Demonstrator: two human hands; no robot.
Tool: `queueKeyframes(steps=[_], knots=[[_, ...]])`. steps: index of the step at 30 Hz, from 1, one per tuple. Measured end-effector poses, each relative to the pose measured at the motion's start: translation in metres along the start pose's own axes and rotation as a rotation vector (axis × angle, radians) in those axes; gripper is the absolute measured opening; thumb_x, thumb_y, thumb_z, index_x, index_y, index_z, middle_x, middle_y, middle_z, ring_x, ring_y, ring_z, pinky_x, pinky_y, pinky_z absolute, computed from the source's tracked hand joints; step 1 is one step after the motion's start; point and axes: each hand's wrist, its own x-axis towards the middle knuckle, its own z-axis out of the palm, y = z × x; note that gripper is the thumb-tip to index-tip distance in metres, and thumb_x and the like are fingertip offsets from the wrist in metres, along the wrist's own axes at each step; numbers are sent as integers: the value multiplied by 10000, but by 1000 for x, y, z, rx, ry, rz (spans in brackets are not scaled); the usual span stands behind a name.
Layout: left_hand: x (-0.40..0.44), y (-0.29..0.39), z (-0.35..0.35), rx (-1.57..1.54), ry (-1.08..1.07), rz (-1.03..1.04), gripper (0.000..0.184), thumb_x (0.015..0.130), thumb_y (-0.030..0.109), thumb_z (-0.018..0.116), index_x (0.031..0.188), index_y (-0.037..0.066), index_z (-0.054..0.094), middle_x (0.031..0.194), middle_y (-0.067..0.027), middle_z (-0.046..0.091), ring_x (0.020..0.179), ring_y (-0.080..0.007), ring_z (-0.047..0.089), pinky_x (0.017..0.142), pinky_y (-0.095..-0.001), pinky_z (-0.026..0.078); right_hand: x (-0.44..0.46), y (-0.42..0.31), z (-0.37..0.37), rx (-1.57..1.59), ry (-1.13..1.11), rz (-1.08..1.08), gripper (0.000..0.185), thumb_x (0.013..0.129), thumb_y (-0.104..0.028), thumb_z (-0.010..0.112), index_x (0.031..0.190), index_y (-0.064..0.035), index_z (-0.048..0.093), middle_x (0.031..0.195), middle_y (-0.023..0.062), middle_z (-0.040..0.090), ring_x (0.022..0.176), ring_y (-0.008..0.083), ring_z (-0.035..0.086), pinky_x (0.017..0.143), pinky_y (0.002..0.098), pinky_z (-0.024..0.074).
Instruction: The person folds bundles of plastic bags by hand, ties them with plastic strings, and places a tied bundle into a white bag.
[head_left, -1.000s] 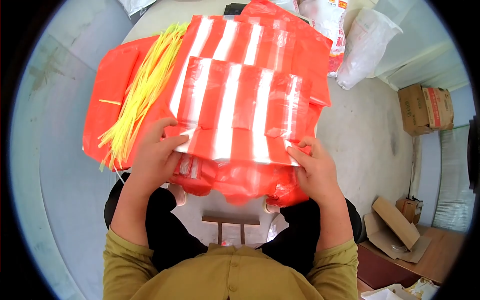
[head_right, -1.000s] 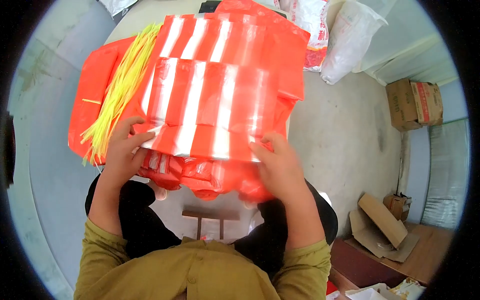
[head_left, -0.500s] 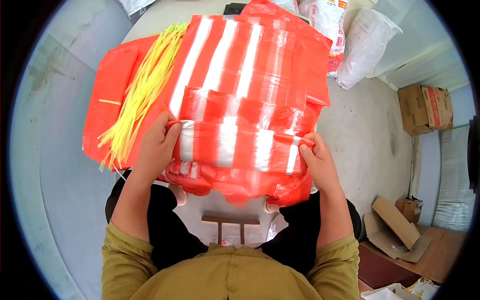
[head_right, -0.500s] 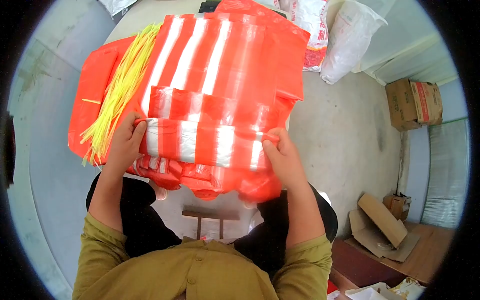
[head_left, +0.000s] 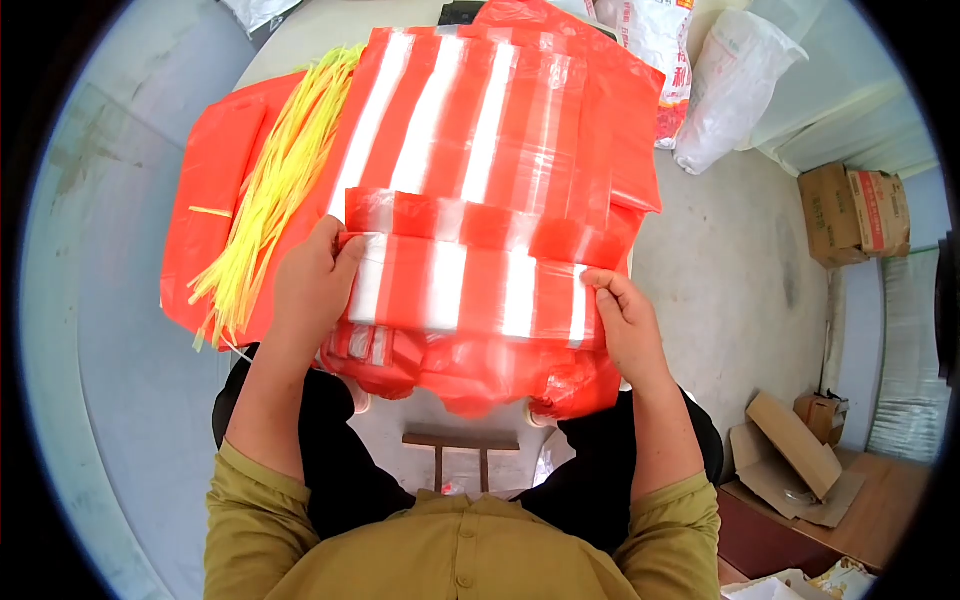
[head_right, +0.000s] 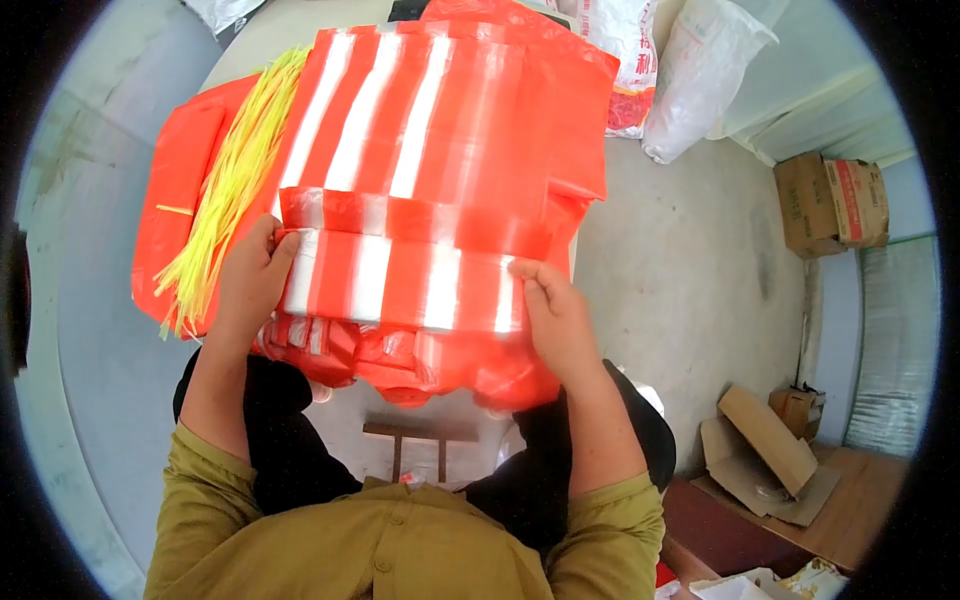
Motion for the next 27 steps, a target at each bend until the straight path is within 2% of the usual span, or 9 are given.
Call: queueKeyframes(steps=[5,8,11,14,15,17,20,23,27], knots=[[2,15,-8,204,23,-41,272,927,270,769,947,37,631,825,-143,679,715,-296,651,650,-406,504,-3,-3,-1,-169,-2,-68,262,1044,-102,561,1234,19,694,1189,177,733,1128,279,694,997,359,521],[-1,0,-1,193,129,258,303,819,236,849,1004,63,683,912,-122,701,799,-293,671,719,-418,533,-4,-10,-3,-306,-3,-137,272,1017,-108,589,1242,-6,703,1164,192,720,1095,342,687,974,387,529],[-15,11,-9,175,34,781,487,731,200,883,1171,90,704,1166,-112,715,1059,-313,688,899,-444,553,-6,-15,-7,-374,-14,-123,282,1000,-120,616,1251,-34,710,1107,174,712,1046,364,676,948,409,532],[-35,36,-8,320,-155,851,679,676,196,890,1309,96,665,1415,-104,636,1332,-339,584,1079,-477,492,-9,-21,-10,-390,-54,-43,292,992,-148,639,1257,-51,714,1164,153,684,1076,344,658,931,401,532],[-37,34,-3,321,-216,808,677,705,126,832,1353,98,638,1513,-119,571,1425,-338,517,1133,-480,459,-11,-27,-10,-431,-39,-35,290,978,-151,656,1244,-56,722,1195,156,670,1101,346,647,946,410,525],[-34,27,8,346,-164,830,670,711,84,787,1362,93,628,1510,-129,568,1413,-336,524,1127,-481,461,-13,-39,-11,-515,-12,-26,286,950,-155,691,1218,-67,739,1257,161,641,1149,350,625,976,428,512],[-32,25,13,365,-126,822,655,719,32,727,1364,81,623,1509,-143,564,1387,-340,538,1117,-480,467,-11,-37,-11,-900,119,-530,427,901,-202,756,1301,-68,691,1364,177,591,1273,385,561,1066,483,466],[-31,28,18,373,-100,820,658,713,21,717,1362,64,619,1502,-155,564,1357,-349,553,1106,-478,473,-10,-47,23,-631,-174,-655,622,851,-240,807,1401,-44,593,1423,203,570,1364,418,500,1151,533,405],[-29,32,24,378,-84,804,670,692,45,743,1352,47,628,1484,-167,578,1336,-362,560,1103,-476,479,-11,-41,57,-723,-227,-679,713,799,-171,809,1442,-16,543,1549,216,505,1453,398,465,1198,517,383]])
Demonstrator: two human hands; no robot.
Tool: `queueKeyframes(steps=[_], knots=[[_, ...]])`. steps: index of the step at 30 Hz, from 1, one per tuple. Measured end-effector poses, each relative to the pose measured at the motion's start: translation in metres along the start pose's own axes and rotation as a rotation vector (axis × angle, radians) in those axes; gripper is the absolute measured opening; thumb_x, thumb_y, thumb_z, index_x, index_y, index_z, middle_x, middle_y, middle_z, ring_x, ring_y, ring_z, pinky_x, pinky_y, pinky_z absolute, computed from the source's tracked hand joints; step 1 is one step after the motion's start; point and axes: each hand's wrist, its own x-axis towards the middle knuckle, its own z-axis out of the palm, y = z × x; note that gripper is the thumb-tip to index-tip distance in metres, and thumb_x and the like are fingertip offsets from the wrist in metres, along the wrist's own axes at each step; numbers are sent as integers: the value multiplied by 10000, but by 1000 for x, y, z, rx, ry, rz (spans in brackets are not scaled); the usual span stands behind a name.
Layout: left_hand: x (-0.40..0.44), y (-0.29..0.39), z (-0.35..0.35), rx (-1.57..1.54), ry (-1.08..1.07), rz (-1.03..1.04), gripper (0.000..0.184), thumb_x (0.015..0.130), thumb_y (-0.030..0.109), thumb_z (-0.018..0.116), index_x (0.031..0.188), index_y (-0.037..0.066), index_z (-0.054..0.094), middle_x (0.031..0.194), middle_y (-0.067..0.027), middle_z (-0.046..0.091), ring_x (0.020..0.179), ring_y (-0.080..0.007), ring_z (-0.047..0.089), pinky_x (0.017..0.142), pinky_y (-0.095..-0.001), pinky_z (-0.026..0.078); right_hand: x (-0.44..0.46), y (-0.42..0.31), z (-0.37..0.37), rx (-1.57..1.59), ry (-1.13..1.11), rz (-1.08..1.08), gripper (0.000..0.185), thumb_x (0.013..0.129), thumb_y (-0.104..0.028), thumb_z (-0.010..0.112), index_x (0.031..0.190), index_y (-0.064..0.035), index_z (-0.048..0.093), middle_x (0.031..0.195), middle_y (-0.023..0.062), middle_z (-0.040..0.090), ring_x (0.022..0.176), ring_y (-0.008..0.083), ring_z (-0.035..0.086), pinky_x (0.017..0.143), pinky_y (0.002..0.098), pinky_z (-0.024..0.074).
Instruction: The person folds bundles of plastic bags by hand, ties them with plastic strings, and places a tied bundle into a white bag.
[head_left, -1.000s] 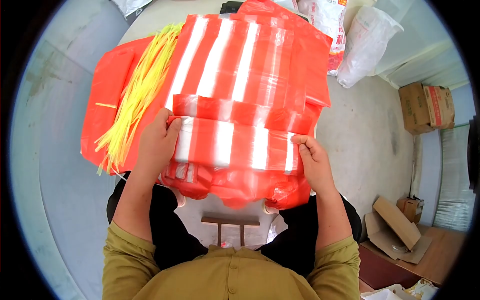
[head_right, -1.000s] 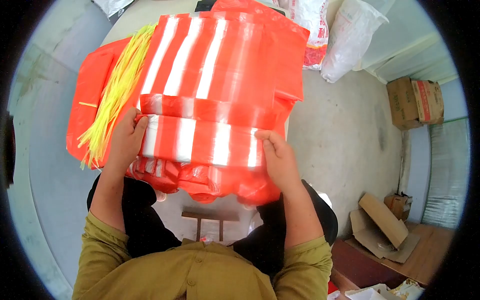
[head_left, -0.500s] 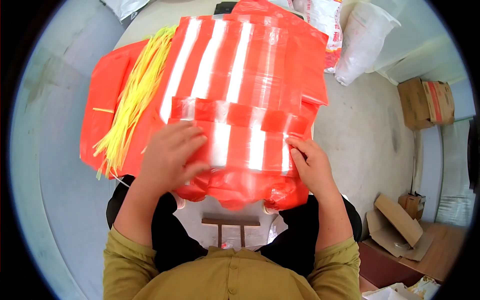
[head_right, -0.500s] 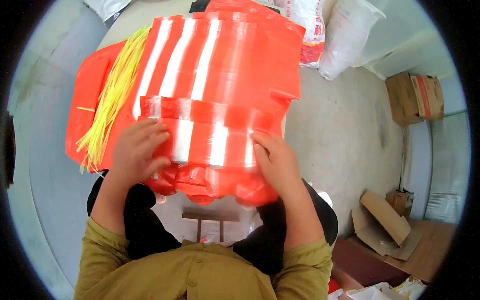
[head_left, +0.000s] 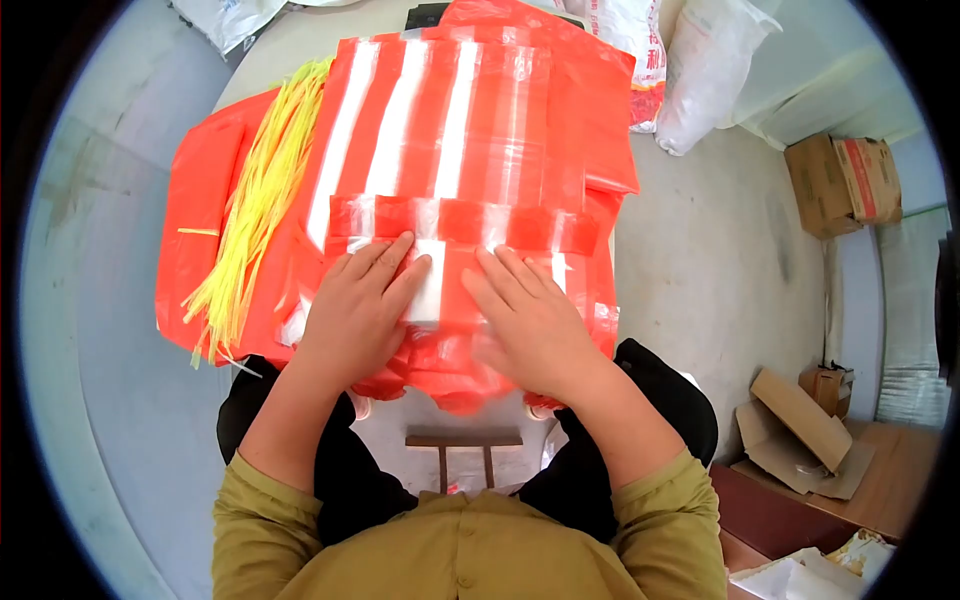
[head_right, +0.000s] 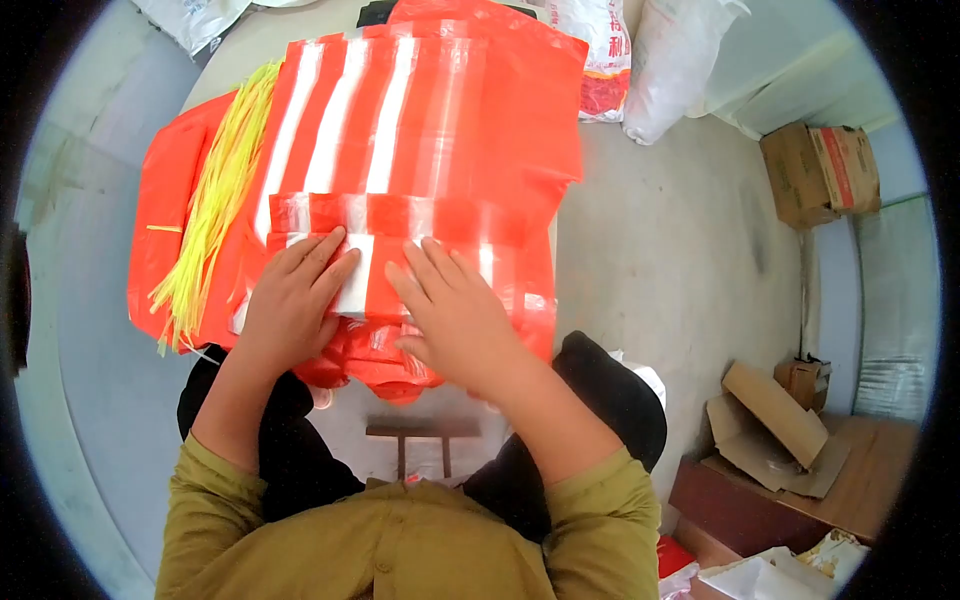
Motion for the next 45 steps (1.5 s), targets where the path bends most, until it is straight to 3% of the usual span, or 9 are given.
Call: queueKeyframes(steps=[18,27,29,32,34,35,37,42,45], knots=[[-24,-43,-28,-279,-103,-156,796,653,-125,658,1425,64,618,1526,-126,578,1452,-343,493,1198,-434,419,-10,28,-31,-81,-173,117,631,857,-75,661,1471,-4,534,1583,175,492,1501,336,423,1220,447,377],[-30,-55,-31,-452,-39,-154,623,733,-106,679,1327,80,695,1428,-134,656,1356,-324,587,1112,-424,483,-23,45,-44,-33,-130,148,651,793,54,632,1437,-20,576,1489,168,584,1413,358,513,1164,446,443],[-33,-56,-35,-612,-55,-337,561,776,-109,677,1312,55,702,1336,-136,700,1258,-294,648,1050,-384,514,-23,48,-55,61,-118,205,542,871,-26,639,1410,-12,584,1401,182,646,1326,384,587,1101,453,481],[-22,-50,-50,-749,-90,-744,433,849,-59,697,1277,7,700,1195,-140,738,1107,-263,705,951,-345,547,-3,34,-87,395,-228,646,445,935,-73,640,1373,-8,592,1288,208,687,1206,402,640,1031,457,506],[-11,-47,-49,-823,20,-979,438,902,39,733,1328,-22,648,1238,-157,711,1143,-279,683,993,-365,533,-1,52,-58,374,231,565,415,961,-122,647,1353,2,593,1300,222,672,1206,411,630,1023,455,501],[-8,-49,-39,-634,177,-845,480,899,49,742,1361,-7,625,1286,-163,686,1186,-285,660,1023,-377,518,2,60,-47,356,460,516,404,974,-146,651,1344,7,594,1306,230,664,1206,416,624,1019,454,498],[-3,-48,-25,-250,470,-559,569,892,71,761,1429,24,579,1382,-175,636,1272,-299,616,1083,-401,488,10,57,-38,87,462,328,456,967,-188,692,1357,18,576,1373,243,611,1269,428,575,1069,501,464],[16,-8,-19,-79,132,-92,699,822,114,796,1472,61,544,1548,-119,536,1486,-315,454,1196,-455,392,37,17,-9,-107,151,-65,576,871,-135,765,1398,-22,562,1479,182,550,1391,378,497,1159,516,392],[21,1,4,-84,46,-15,700,818,102,779,1476,63,544,1573,-99,520,1505,-306,432,1212,-462,373,40,18,13,-166,129,-35,626,824,-104,776,1409,-43,559,1514,154,524,1429,354,463,1182,494,375]])
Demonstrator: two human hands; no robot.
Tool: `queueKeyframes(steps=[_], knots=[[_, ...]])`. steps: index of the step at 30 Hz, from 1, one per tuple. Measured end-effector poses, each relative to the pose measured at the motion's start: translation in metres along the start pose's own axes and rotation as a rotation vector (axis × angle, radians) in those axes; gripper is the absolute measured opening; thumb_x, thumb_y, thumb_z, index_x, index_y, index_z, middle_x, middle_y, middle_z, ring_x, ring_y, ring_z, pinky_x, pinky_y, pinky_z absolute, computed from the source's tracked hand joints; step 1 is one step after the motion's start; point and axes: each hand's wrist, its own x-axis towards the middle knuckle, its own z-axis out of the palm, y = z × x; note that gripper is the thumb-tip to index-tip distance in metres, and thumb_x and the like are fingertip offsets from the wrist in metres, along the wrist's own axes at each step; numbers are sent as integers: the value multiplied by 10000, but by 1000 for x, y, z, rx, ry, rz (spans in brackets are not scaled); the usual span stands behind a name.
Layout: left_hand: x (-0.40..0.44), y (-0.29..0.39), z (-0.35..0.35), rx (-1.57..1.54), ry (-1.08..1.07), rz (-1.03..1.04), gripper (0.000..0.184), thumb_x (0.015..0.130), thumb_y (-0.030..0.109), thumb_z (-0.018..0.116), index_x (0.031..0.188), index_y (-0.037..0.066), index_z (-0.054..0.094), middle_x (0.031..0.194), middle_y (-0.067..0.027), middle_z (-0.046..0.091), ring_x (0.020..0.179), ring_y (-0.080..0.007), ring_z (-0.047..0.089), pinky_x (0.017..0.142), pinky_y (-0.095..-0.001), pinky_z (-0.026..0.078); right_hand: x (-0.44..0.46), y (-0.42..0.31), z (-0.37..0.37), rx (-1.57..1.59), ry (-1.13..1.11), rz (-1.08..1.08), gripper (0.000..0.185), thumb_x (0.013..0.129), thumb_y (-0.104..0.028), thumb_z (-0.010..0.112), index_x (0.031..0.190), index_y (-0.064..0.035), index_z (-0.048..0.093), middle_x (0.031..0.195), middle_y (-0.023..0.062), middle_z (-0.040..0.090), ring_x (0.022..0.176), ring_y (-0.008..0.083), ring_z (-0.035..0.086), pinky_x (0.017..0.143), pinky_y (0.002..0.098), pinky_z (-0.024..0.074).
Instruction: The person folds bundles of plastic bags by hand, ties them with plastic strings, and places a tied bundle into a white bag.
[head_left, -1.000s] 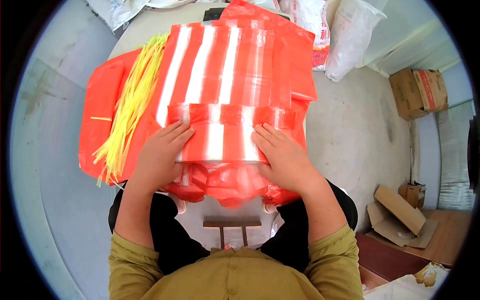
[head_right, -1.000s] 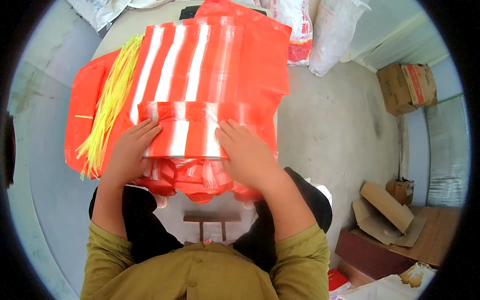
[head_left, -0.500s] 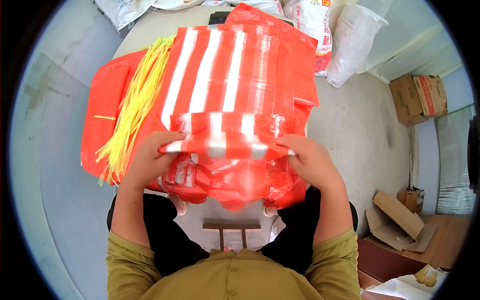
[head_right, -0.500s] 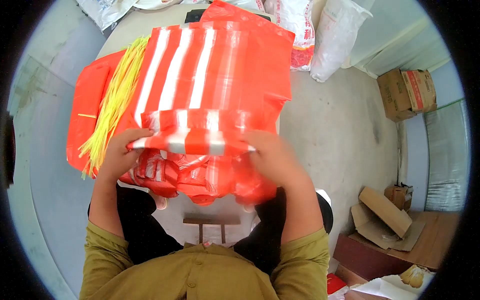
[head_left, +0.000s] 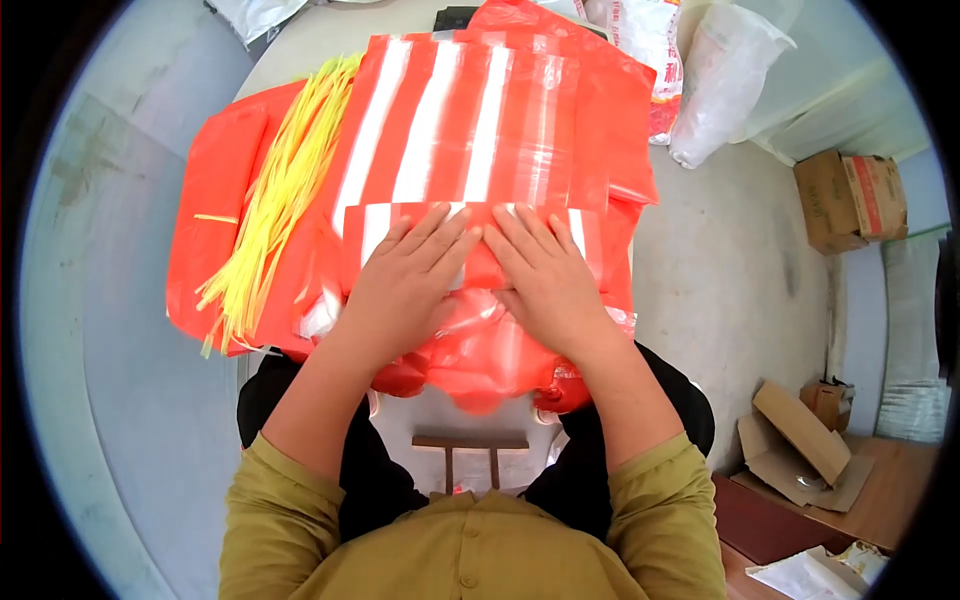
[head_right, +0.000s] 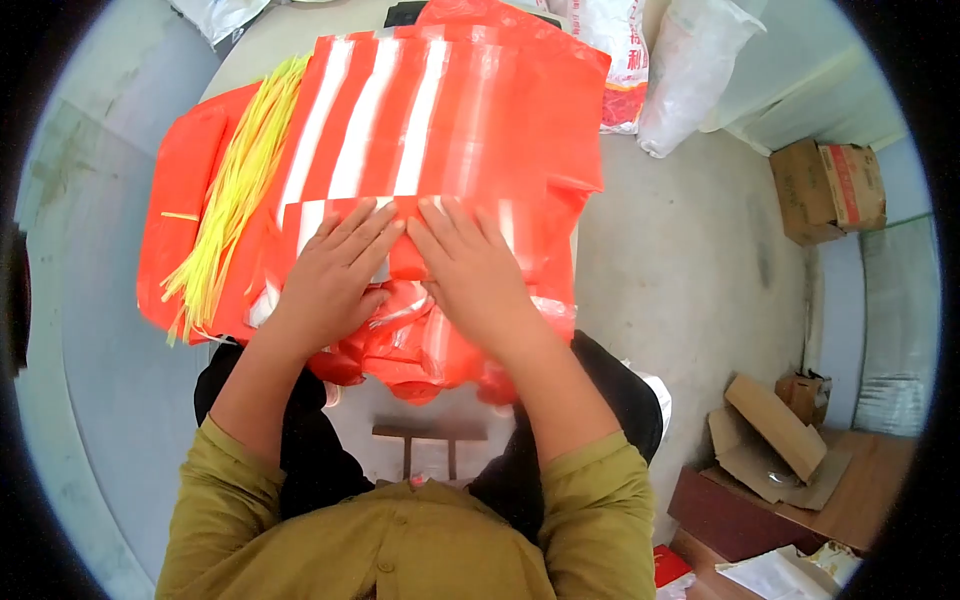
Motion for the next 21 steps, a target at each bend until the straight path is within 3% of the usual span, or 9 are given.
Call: queueKeyframes(steps=[6,11,15,18,20,21], knots=[[-1,-14,7,25,-17,-1,624,856,15,667,1468,52,552,1564,-111,534,1480,-295,469,1196,-464,398,-5,31,-4,-31,-20,-16,620,767,-12,733,1370,-43,598,1443,166,590,1374,355,525,1132,492,430],[-8,-27,1,90,12,-73,554,868,-44,570,1415,38,602,1513,-132,586,1442,-300,516,1164,-419,443,-13,37,-17,-118,-40,177,619,762,47,700,1364,-83,644,1425,125,646,1343,338,585,1098,457,487],[-7,-27,-7,63,32,-131,516,865,-4,607,1375,66,640,1370,-144,678,1248,-333,650,1015,-435,542,-13,47,-29,-77,-94,302,603,749,56,700,1336,-76,652,1355,115,684,1259,336,631,1049,451,507],[-4,-3,-30,-132,-81,-267,482,885,29,640,1363,88,649,1255,-151,724,1086,-360,709,903,-446,577,-14,53,-55,-231,206,198,488,788,33,722,1262,-69,676,1262,106,709,1178,341,649,1017,443,510],[-5,14,-43,-288,-196,-341,464,902,52,660,1364,102,649,1202,-161,732,1011,-378,717,843,-435,586,3,39,-76,-244,574,240,403,825,5,734,1218,-69,684,1205,100,717,1134,340,651,1003,432,509],[-10,13,-39,-485,-237,-393,432,952,59,665,1383,70,629,1223,-148,739,1064,-320,729,901,-378,570,4,37,-79,-220,683,255,350,844,-26,741,1188,-65,692,1176,105,716,1125,346,648,1006,441,502]])
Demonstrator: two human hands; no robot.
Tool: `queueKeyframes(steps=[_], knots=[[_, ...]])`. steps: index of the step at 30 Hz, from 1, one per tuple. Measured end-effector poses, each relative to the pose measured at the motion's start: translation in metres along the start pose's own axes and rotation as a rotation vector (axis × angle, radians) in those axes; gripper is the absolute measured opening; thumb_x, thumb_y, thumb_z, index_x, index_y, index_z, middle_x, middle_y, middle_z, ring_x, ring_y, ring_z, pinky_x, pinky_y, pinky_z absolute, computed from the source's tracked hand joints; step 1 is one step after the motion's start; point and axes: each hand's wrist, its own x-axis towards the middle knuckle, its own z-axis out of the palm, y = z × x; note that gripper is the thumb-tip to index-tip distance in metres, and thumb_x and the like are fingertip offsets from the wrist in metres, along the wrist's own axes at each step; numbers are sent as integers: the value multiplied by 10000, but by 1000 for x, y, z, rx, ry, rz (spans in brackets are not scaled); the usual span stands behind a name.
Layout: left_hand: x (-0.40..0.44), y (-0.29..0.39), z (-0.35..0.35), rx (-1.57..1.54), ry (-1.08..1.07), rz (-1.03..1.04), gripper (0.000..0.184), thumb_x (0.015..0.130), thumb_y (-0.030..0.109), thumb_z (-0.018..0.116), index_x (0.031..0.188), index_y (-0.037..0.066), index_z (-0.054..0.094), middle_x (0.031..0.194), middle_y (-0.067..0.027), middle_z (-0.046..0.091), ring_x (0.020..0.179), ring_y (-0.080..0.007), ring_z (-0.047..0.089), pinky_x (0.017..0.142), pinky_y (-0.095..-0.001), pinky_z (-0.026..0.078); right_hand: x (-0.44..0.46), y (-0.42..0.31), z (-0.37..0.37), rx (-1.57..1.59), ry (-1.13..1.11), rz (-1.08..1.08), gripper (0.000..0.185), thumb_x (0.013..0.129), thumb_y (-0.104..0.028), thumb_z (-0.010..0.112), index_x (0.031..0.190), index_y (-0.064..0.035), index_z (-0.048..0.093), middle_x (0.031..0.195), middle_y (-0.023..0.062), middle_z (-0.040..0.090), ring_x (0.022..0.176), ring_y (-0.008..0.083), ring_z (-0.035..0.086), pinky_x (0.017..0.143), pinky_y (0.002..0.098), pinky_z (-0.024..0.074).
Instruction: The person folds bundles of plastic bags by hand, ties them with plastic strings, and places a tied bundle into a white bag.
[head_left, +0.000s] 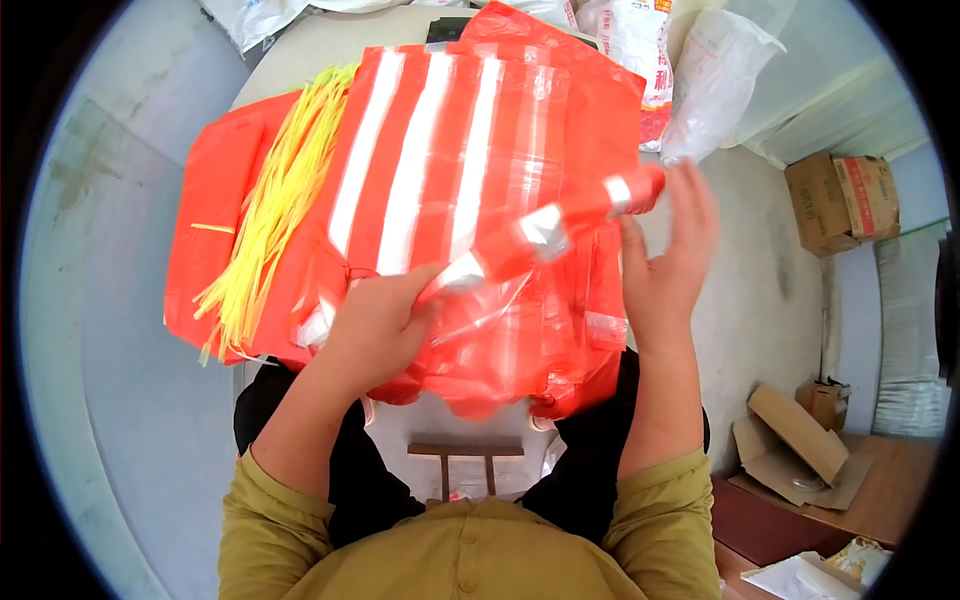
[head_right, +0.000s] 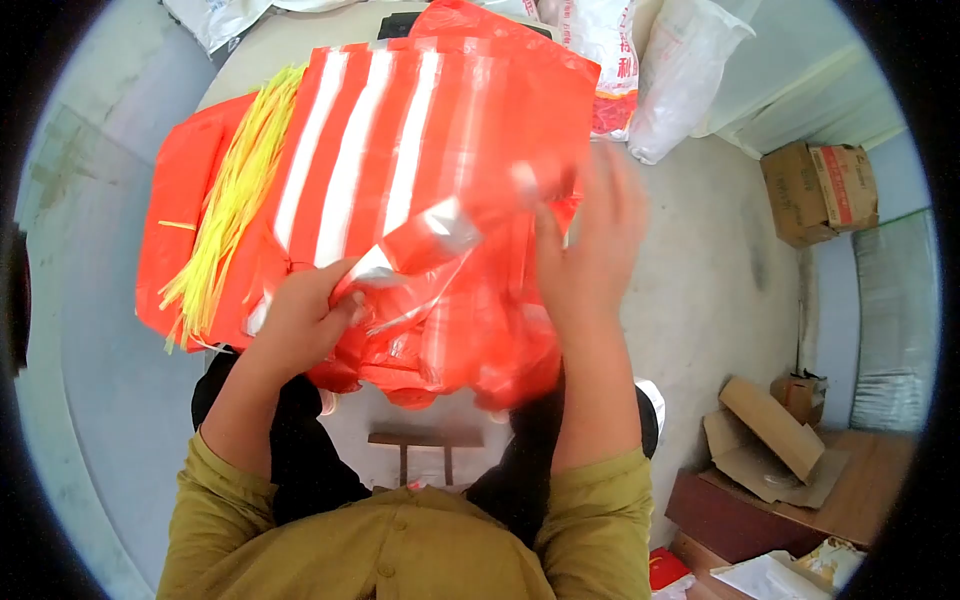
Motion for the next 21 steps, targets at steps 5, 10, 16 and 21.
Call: queueKeyframes(steps=[5,10,16,21], knots=[[0,-8,44,-1097,-228,-356,626,976,53,693,1545,-5,439,1368,-106,635,1229,-194,611,1061,-358,497,-20,-5,-9,210,-348,107,185,890,-159,760,1035,-46,741,1078,123,706,1074,358,640,969,469,506],[0,-2,43,-826,-219,-299,783,939,50,715,1614,24,319,1476,-145,537,1318,-200,549,1104,-362,463,-53,-5,3,199,-737,16,115,847,-113,740,947,-61,765,1026,103,698,964,343,640,839,435,546],[4,-16,56,-780,-185,-239,932,882,49,741,1650,76,214,1538,-158,464,1385,-238,495,1156,-382,413,-51,-12,3,403,-719,-143,190,804,-63,733,993,-51,751,1049,95,663,1029,333,632,879,430,550],[4,-18,51,-727,-175,-93,1016,861,38,753,1685,111,163,1664,-170,335,1524,-250,336,1232,-392,312,-51,-17,9,440,-792,-343,193,831,-56,705,1023,-42,729,1030,94,645,1155,339,582,1030,471,488]])
